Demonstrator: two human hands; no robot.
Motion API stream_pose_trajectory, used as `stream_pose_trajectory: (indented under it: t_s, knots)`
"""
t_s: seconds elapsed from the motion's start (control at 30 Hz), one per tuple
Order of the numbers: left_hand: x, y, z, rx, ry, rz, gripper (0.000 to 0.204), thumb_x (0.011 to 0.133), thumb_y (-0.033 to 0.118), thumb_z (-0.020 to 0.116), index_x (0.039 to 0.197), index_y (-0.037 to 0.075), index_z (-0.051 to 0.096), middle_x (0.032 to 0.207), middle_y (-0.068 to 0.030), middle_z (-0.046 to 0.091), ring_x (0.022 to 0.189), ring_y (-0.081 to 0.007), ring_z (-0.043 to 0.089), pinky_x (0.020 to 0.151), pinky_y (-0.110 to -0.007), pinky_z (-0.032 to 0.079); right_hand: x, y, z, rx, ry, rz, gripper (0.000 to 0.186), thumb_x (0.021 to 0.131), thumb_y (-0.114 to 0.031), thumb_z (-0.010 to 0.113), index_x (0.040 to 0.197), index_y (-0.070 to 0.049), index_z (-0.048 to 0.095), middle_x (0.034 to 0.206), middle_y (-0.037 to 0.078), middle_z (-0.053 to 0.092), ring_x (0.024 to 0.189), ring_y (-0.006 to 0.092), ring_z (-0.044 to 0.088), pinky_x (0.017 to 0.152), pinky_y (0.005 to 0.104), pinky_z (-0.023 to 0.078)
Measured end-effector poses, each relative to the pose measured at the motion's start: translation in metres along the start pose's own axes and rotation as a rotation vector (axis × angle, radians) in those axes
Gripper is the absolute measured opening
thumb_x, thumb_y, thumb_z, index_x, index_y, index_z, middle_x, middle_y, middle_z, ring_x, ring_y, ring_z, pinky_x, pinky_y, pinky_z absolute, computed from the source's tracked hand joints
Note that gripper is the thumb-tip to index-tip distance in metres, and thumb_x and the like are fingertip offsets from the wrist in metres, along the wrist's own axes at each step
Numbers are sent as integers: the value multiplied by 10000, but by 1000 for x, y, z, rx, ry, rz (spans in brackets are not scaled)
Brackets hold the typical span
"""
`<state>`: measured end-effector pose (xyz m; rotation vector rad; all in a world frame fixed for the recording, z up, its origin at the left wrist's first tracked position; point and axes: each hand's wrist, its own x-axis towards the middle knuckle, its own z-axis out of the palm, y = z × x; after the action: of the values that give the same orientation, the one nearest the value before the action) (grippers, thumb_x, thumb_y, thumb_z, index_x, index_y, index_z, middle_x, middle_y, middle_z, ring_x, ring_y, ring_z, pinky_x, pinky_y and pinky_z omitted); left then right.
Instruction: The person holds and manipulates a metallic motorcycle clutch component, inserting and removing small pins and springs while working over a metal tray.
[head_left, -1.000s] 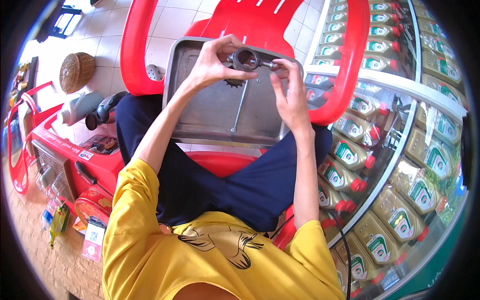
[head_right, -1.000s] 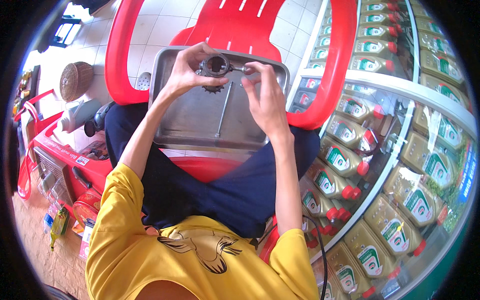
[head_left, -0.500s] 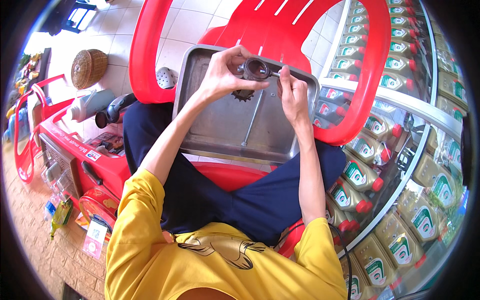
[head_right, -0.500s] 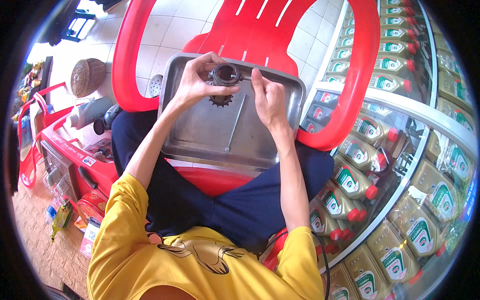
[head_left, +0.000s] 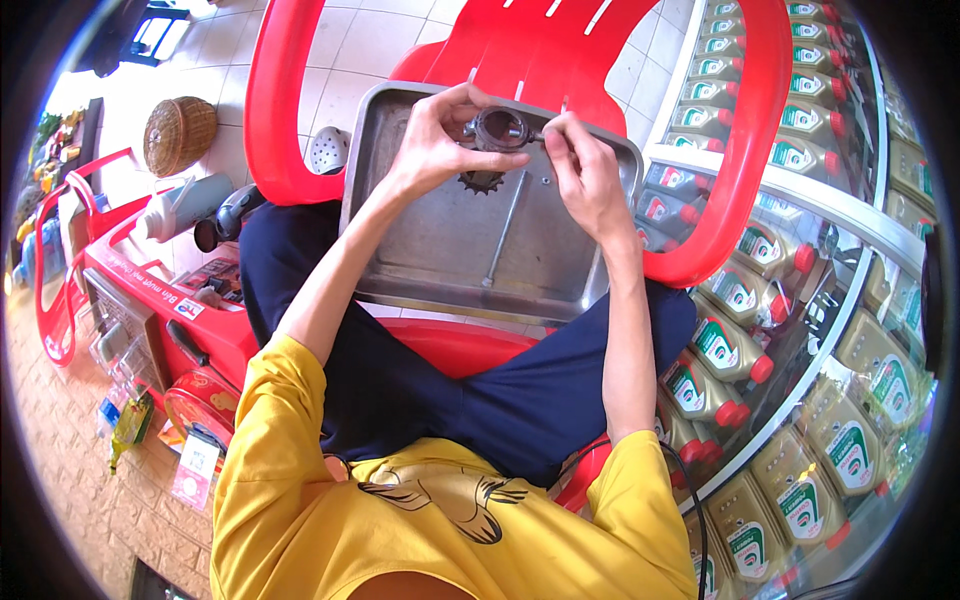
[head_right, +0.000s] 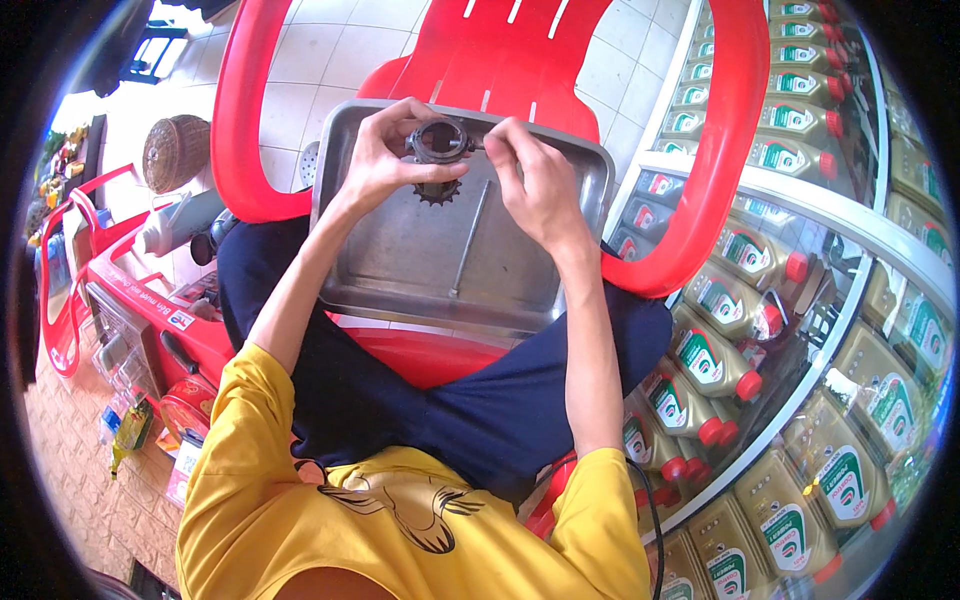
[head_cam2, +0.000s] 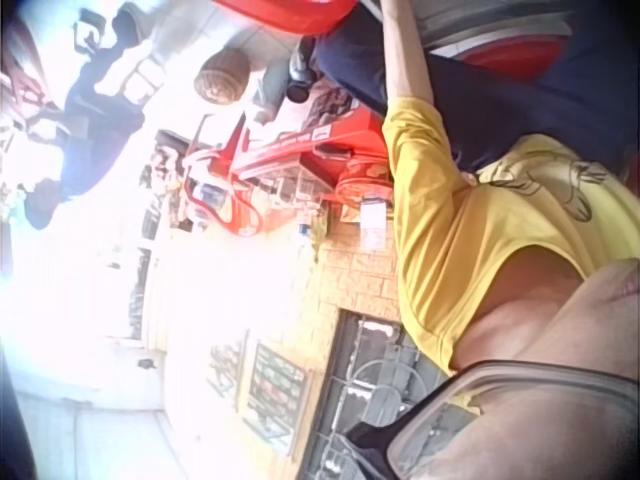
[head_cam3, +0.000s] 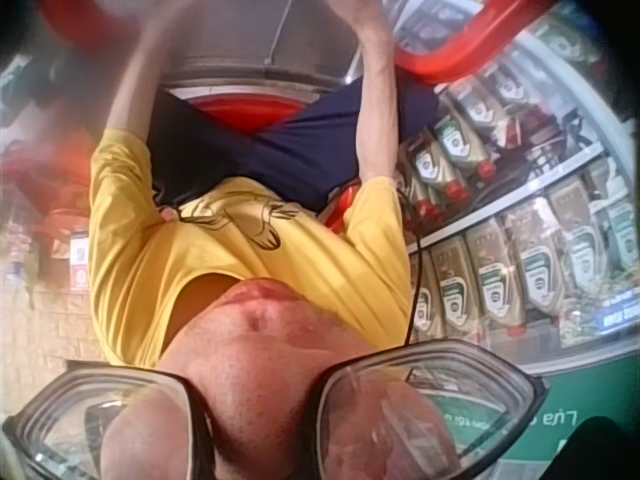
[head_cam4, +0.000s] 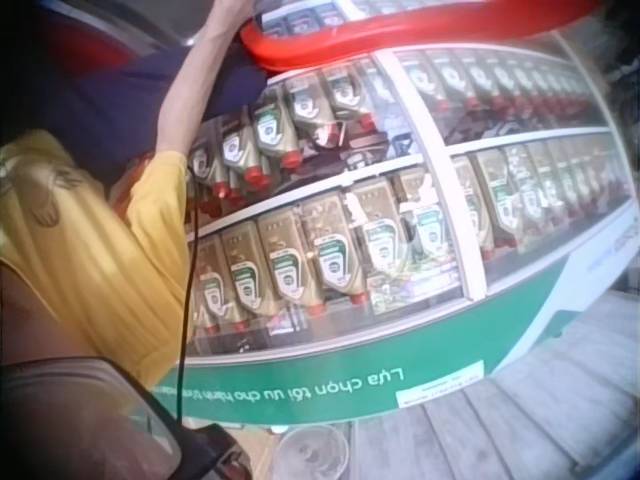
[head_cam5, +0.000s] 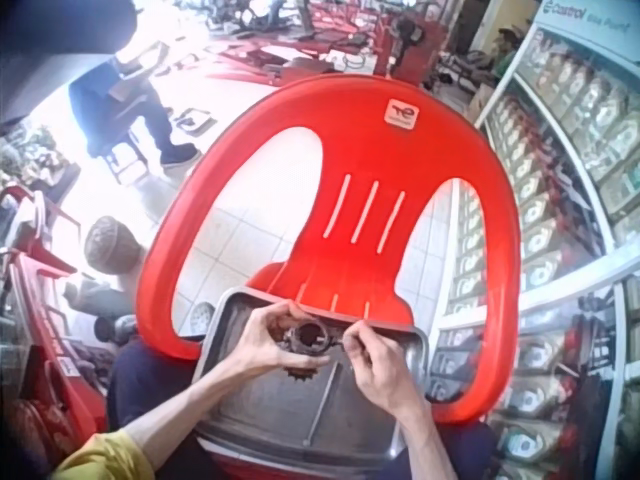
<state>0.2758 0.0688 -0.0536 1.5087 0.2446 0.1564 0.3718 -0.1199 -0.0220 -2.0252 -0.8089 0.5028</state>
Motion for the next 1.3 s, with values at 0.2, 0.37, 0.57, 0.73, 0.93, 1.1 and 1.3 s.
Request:
stream_pose_trajectory:
  t_s: [0.2,0.37,0.57,0.73,0.93,1.1,1.3]
  knots:
    - [0,-2,-3,-41,47,-110,457,650,171,941,986,27,666,940,-66,748,871,-104,707,822,-267,572,2,1,22,74,-1,149,567,1071,-477,398,852,8,592,658,208,581,703,436,617,659,459,459]
    - [1,8,-5,-92,58,-185,354,750,130,879,970,3,632,907,-103,727,791,-168,727,740,-269,588,9,5,15,-48,-126,229,412,1075,-410,444,990,-28,571,682,179,602,638,359,622,612,432,453]
    - [2,1,-7,6,79,-170,351,766,157,872,968,-9,637,907,-114,723,769,-185,730,707,-282,595,11,6,28,284,24,47,326,1074,-331,490,1007,-16,542,659,72,569,586,168,554,576,326,439]
    - [1,-1,-3,8,70,-175,365,763,163,875,982,-11,641,909,-109,724,777,-181,732,712,-277,588,11,4,19,56,-50,222,342,1071,-326,482,978,-11,577,669,130,620,606,276,613,601,387,466]
    - [4,1,-1,15,94,-189,385,753,154,880,1010,-3,640,924,-108,732,794,-171,731,731,-269,578,12,6,11,-9,-61,48,410,1068,-371,469,906,-22,612,652,163,615,634,343,644,620,406,474]
    - [5,1,-1,102,117,-132,392,745,145,886,1022,8,645,930,-93,736,815,-150,719,738,-263,574,15,9,17,118,-25,147,335,1047,-316,532,916,-20,616,669,168,620,657,347,643,615,400,471]
    - [6,9,-1,-26,84,-173,415,716,117,903,1016,-8,646,940,-84,735,874,-121,694,775,-254,567,17,22,14,82,-78,174,305,1063,-291,516,975,-1,557,649,119,572,598,229,581,604,367,459]
